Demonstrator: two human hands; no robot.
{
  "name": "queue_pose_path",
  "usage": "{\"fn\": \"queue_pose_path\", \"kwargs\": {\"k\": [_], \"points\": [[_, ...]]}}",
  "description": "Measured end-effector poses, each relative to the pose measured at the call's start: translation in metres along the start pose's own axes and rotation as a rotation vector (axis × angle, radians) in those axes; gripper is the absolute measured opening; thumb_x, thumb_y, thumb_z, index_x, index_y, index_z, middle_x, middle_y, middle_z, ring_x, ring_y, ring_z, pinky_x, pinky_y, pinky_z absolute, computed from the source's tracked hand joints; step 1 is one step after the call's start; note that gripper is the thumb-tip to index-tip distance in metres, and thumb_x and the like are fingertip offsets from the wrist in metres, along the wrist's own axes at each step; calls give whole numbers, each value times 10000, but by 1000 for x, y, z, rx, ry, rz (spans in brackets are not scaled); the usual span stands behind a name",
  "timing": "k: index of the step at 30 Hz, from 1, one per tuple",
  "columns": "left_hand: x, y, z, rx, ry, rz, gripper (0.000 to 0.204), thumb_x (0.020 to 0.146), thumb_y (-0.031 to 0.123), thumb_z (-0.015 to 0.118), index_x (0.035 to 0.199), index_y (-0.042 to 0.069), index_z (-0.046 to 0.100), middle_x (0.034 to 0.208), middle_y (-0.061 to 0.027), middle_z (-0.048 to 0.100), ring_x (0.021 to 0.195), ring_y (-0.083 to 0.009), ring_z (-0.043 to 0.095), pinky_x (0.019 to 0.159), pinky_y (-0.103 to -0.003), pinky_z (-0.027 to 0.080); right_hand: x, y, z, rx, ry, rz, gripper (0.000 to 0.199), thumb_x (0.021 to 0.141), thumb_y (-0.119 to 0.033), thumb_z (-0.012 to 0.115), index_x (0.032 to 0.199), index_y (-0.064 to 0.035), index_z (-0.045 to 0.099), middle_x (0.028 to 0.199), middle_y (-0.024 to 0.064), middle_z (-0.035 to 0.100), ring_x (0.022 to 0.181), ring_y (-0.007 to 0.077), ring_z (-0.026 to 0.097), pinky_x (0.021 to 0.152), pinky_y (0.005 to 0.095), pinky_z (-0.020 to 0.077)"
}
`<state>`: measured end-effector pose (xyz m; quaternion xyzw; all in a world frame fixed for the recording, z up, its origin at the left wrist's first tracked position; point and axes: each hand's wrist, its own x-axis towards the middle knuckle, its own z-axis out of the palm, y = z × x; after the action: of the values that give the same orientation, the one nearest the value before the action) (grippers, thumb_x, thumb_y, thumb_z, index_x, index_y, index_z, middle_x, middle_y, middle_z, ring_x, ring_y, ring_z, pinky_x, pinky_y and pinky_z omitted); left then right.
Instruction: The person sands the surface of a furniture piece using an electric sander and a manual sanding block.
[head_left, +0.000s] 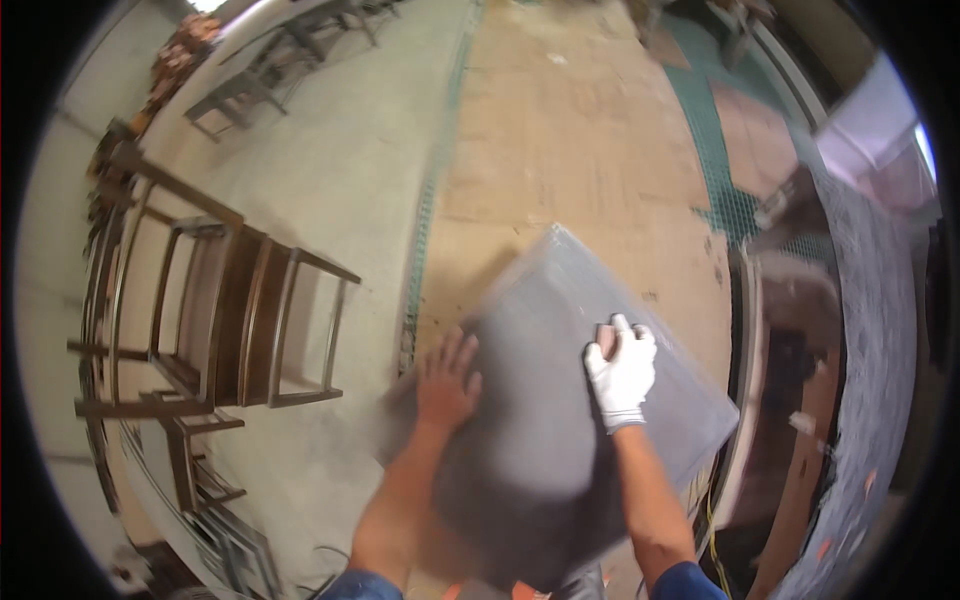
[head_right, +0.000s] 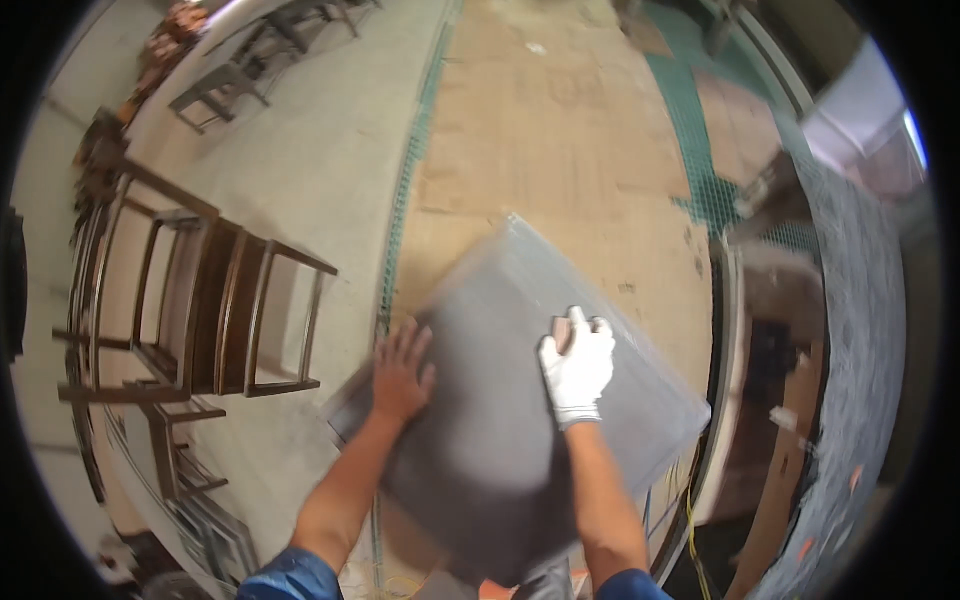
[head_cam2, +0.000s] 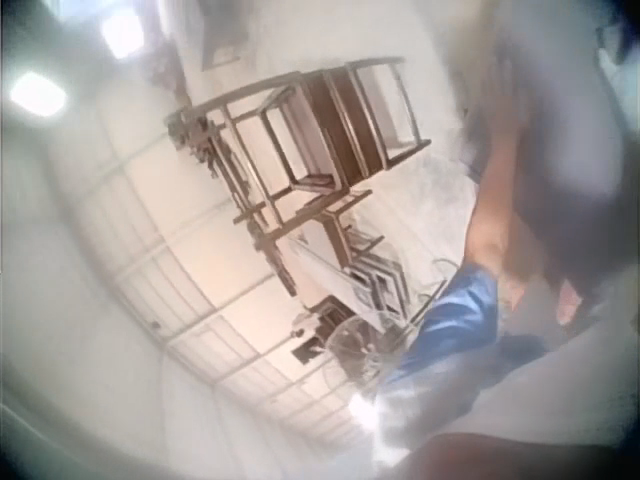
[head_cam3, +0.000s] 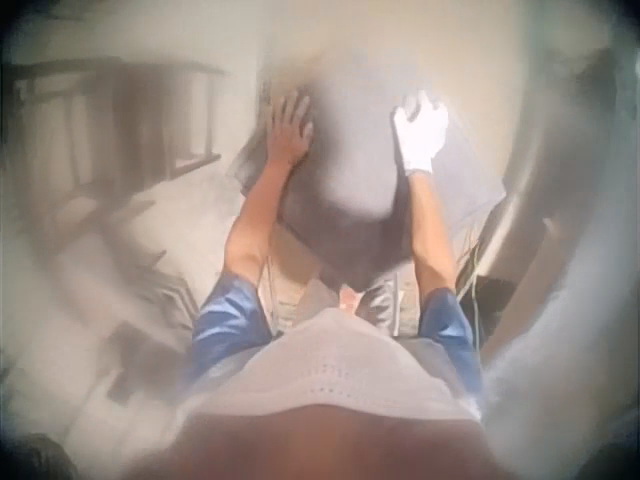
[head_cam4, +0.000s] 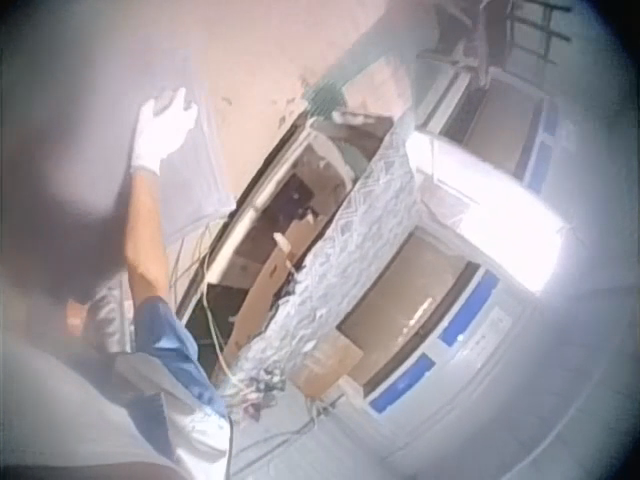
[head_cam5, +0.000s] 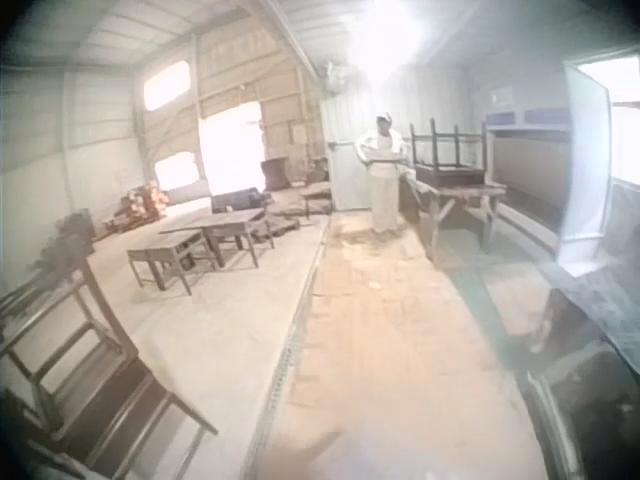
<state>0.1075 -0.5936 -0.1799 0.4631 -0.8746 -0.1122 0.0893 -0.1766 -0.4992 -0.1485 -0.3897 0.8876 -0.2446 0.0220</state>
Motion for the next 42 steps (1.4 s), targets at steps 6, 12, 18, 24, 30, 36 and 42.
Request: {"fn": "queue_pose_path", "kwargs": {"k": [6,12,18,24,30,36,42], "points": [[4,-13,-19,55,-19,61,707,939,241,630,1610,168,421,1707,-111,338,1541,-397,325,1263,-576,233,-75,100,-65,-63,149,328,585,912,-348,747,1418,-77,635,1417,244,538,1272,419,557,1119,492,447],[16,-2,-13,51,-88,102,697,933,108,603,1604,107,413,1698,-154,340,1530,-421,320,1255,-567,240,12,-35,15,93,36,122,418,840,-373,753,1184,-156,659,1028,157,638,987,364,647,774,497,555],[19,-8,-23,106,-55,118,693,940,57,575,1608,68,391,1708,-169,310,1532,-442,292,1262,-555,216,-73,108,-57,13,211,430,595,896,-356,750,1403,-63,644,1365,271,597,1258,450,553,1082,532,456],[20,-14,-2,174,-130,309,727,969,132,544,1633,-13,285,1723,-248,223,1585,-422,217,1282,-570,138,-51,26,-35,52,333,614,836,836,-251,827,1544,3,463,1503,313,505,1288,444,550,1099,500,453],[133,73,20,77,-198,704,699,989,173,557,1626,16,318,1711,-232,271,1576,-399,266,1280,-572,159,-82,78,-48,-130,425,528,688,906,-265,748,1479,33,510,1403,286,587,1181,435,597,1021,497,476],[139,82,30,18,-188,763,669,994,149,550,1621,35,347,1710,-199,300,1569,-389,288,1281,-567,161,-72,62,-32,-105,425,697,607,873,-271,766,1378,19,596,1300,255,653,1154,405,631,977,496,511],[134,90,19,69,-243,740,663,1003,126,500,1636,35,326,1731,-177,266,1591,-362,246,1297,-542,118,-84,103,-46,-138,563,806,609,837,-363,807,1299,-8,631,1151,225,673,1041,377,635,946,470,518]]}}
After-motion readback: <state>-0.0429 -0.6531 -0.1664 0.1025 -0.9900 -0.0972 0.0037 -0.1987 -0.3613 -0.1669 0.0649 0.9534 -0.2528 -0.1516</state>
